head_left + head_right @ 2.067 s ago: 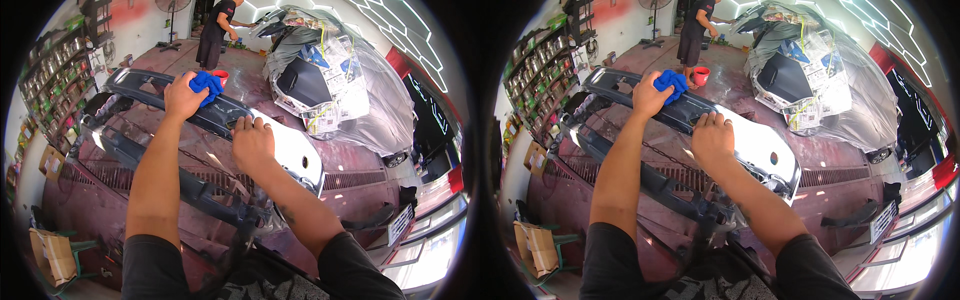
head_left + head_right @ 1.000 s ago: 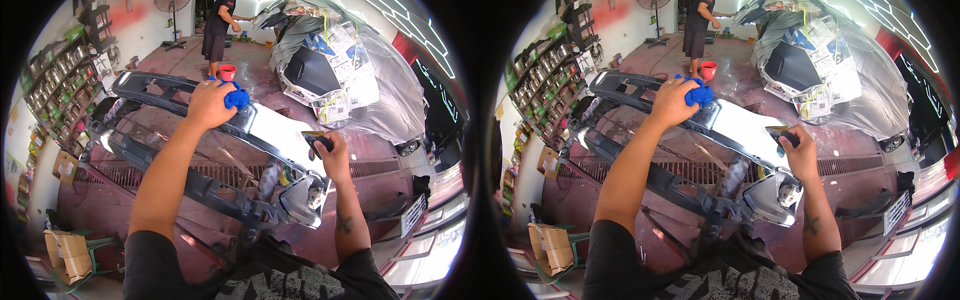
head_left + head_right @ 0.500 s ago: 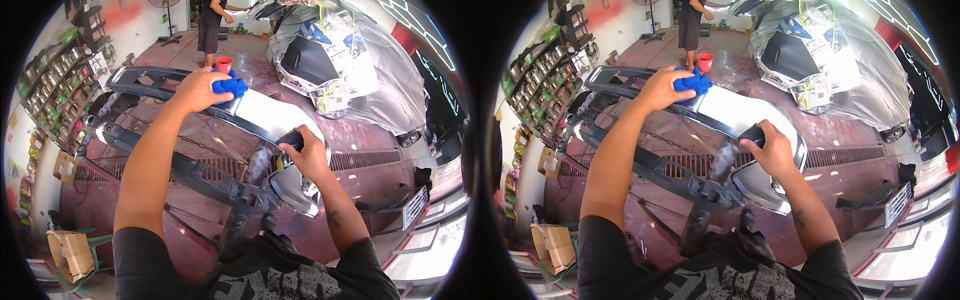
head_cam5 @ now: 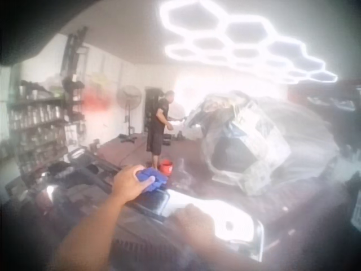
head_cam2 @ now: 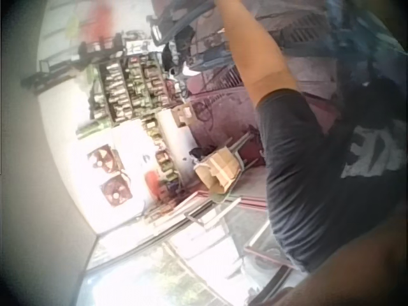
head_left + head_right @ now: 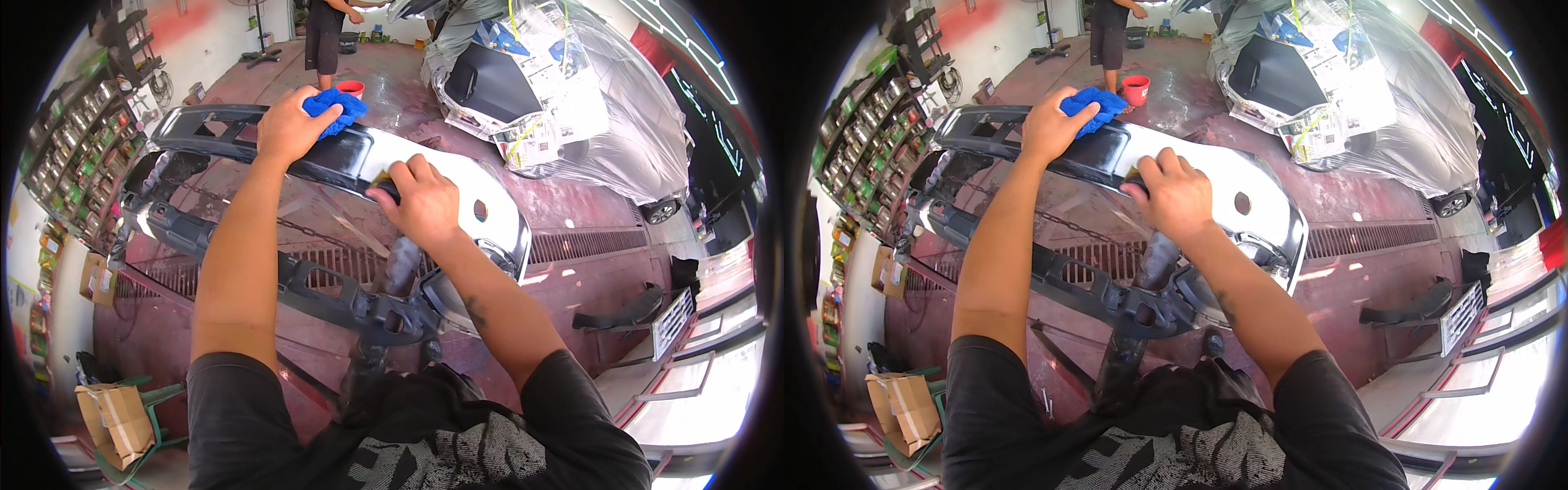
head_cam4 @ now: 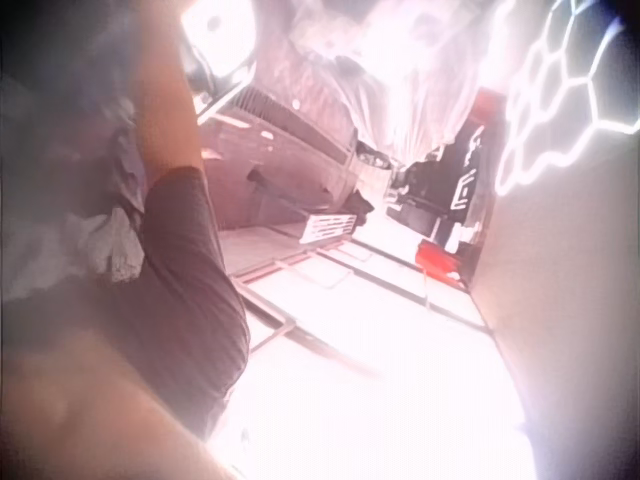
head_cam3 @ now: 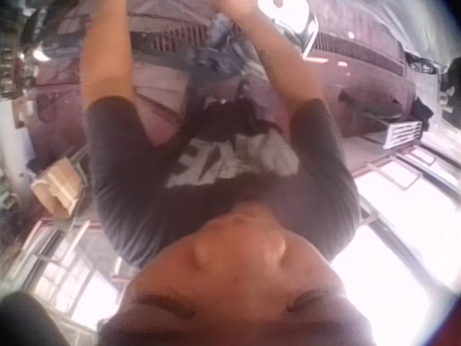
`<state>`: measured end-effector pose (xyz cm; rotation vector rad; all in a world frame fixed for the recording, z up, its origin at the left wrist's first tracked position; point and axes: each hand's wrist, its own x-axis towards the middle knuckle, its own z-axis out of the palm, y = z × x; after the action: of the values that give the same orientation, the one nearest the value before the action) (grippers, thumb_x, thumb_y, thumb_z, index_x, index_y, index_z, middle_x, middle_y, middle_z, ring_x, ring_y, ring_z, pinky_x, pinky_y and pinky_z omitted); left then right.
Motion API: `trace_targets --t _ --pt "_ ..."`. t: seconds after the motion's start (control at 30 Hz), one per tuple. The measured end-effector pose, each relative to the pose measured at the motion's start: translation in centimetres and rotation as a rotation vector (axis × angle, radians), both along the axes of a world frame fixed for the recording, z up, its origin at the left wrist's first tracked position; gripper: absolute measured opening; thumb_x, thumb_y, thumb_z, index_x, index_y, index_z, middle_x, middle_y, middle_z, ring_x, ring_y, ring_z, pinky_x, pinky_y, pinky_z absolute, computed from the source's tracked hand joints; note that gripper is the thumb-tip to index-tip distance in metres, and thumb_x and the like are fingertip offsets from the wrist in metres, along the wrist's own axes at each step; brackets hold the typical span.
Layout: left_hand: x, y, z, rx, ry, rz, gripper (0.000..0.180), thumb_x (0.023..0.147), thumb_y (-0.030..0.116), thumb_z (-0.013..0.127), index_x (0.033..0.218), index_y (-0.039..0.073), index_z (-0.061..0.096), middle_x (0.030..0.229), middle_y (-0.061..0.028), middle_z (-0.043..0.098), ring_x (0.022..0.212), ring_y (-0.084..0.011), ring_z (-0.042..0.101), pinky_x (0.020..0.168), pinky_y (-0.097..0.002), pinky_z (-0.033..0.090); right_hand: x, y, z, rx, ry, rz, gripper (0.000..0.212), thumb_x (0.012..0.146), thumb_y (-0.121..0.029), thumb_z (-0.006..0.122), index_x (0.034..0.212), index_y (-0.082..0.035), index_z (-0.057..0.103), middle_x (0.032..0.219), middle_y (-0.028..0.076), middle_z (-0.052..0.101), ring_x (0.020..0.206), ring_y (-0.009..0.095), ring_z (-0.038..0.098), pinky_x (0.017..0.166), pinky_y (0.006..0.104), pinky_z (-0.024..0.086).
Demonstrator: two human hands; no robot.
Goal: The person scrubs a detached car bumper with a sponge and wipes it with a blue cloth. They repeatedly dip the cloth into a bucket of water and continue cleaning the surface of the bumper in a workshop setting.
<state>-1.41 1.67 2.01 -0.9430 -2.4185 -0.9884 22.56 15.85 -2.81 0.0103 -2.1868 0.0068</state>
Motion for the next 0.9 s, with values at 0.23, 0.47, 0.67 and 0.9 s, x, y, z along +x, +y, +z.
trace_targets --t 0.23,0.47,0.67,0.9 --pt "0.7 -0.3 -0.7 0.029 0.016 0.007 0.06 0.089 0.064 0.082 0.124 0.016 0.077 0.124 -0.0133 0.078 0.117 -0.0366 0.074 0.097 -0.0495 0.056 6.6 5.4 -2.7 -0.041 -0.046 -0.055 0.051 0.076 -0.055 0.096 0.095 -0.014 0.074 0.082 0.005 0.069 0.067 0.028 0.072 0.059 0.0411 0.057" --pt "0.1 -0.2 -0.7 0.061 0.045 -0.023 0.06 0.089 0.064 0.082 0.125 0.015 0.078 0.123 -0.0124 0.076 0.117 -0.0368 0.073 0.098 -0.0493 0.056 -1.6 1.5 0.6 0.027 -0.046 -0.004 0.055 0.077 -0.059 0.094 0.094 -0.012 0.07 0.082 0.006 0.069 0.063 0.031 0.071 0.057 0.0424 0.056" --pt "0.6 -0.5 -1.0 0.082 0.038 -0.02 0.058 0.09 0.064 0.081 0.123 0.016 0.078 0.122 -0.011 0.076 0.116 -0.0358 0.074 0.097 -0.0486 0.056 5.9 7.2 -2.8 -0.004 -0.078 -0.023 0.054 0.075 -0.049 0.1 0.101 -0.009 0.075 0.082 0.007 0.076 0.066 0.025 0.076 0.058 0.0369 0.058" --pt "-0.4 -1.1 -1.2 0.067 0.033 -0.031 0.059 0.089 0.064 0.081 0.122 0.016 0.078 0.121 -0.0102 0.076 0.115 -0.0356 0.074 0.097 -0.0481 0.056 -2.2 1.9 0.2 0.009 -0.192 -0.032 0.06 0.079 -0.061 0.093 0.1 -0.008 0.074 0.085 0.01 0.076 0.068 0.033 0.075 0.062 0.0449 0.058"
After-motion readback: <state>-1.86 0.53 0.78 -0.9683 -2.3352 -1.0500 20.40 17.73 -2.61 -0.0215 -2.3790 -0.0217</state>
